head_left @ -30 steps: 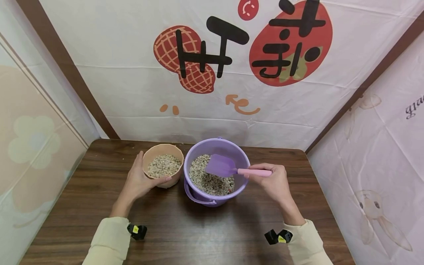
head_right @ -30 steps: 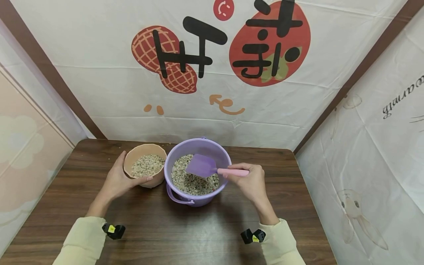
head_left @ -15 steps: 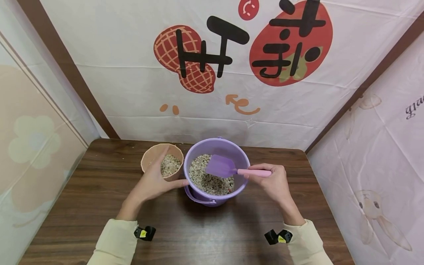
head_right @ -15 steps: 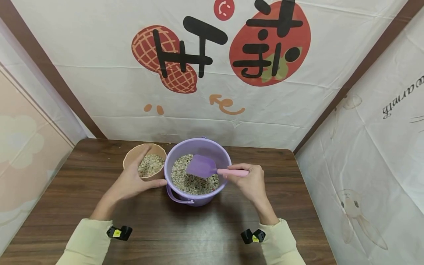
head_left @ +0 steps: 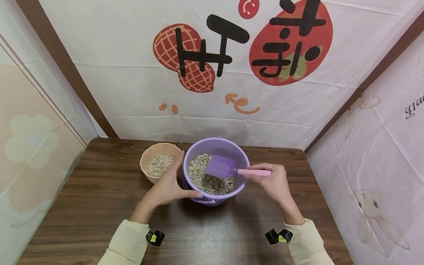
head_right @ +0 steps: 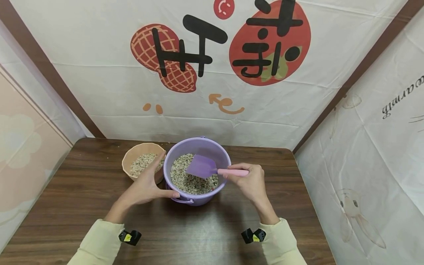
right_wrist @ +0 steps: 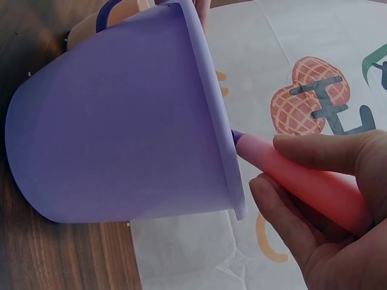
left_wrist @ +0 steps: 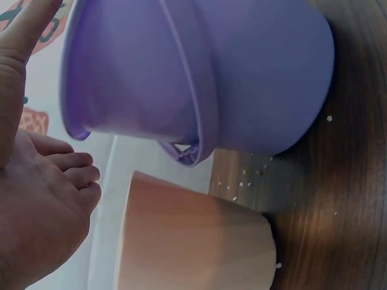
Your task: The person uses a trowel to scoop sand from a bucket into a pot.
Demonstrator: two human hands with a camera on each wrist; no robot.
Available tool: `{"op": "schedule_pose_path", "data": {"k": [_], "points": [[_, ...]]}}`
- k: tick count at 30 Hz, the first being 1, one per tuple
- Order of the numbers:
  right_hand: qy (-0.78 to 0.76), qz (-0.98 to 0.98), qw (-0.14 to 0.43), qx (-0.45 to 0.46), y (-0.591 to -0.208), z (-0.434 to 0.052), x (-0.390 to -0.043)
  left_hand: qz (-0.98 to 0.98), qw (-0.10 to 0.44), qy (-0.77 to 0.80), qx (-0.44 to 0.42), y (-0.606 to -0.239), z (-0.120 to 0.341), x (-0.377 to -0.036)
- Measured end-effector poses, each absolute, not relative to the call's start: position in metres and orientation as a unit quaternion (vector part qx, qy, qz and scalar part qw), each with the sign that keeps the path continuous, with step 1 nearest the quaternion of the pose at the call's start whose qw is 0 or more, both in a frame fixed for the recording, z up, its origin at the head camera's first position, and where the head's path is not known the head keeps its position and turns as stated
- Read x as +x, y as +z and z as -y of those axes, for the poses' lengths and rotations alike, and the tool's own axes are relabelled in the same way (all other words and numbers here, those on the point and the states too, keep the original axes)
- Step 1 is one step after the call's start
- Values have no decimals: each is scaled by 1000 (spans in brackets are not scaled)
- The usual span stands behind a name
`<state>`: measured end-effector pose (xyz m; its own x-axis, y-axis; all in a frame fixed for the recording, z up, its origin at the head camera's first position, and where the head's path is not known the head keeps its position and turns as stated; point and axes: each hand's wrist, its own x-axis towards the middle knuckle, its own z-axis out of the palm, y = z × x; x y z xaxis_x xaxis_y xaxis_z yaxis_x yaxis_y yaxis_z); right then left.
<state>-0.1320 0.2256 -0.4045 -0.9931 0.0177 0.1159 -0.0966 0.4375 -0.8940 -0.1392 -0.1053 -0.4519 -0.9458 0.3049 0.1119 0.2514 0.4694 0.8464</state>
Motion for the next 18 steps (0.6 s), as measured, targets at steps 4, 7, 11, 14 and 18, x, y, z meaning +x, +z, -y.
{"op": "schedule_pose_path", "data": {"k": [4,7,11,14,18], "points": [[529,847,48,26,-404,-226,-133,-862,28,479,160,-455,102,-139],[522,851,45,36,-401,-227,-135,-866,24,474,159,-456,101,-139],[490,867,50,72,-395,-228,-144,-863,22,479,160,-456,101,-140],[464,878,39,109,-390,-227,-155,-861,24,482,159,-456,101,-139],[425,893,11,149,-386,-220,-171,-861,27,483,157,-456,101,-139]]}}
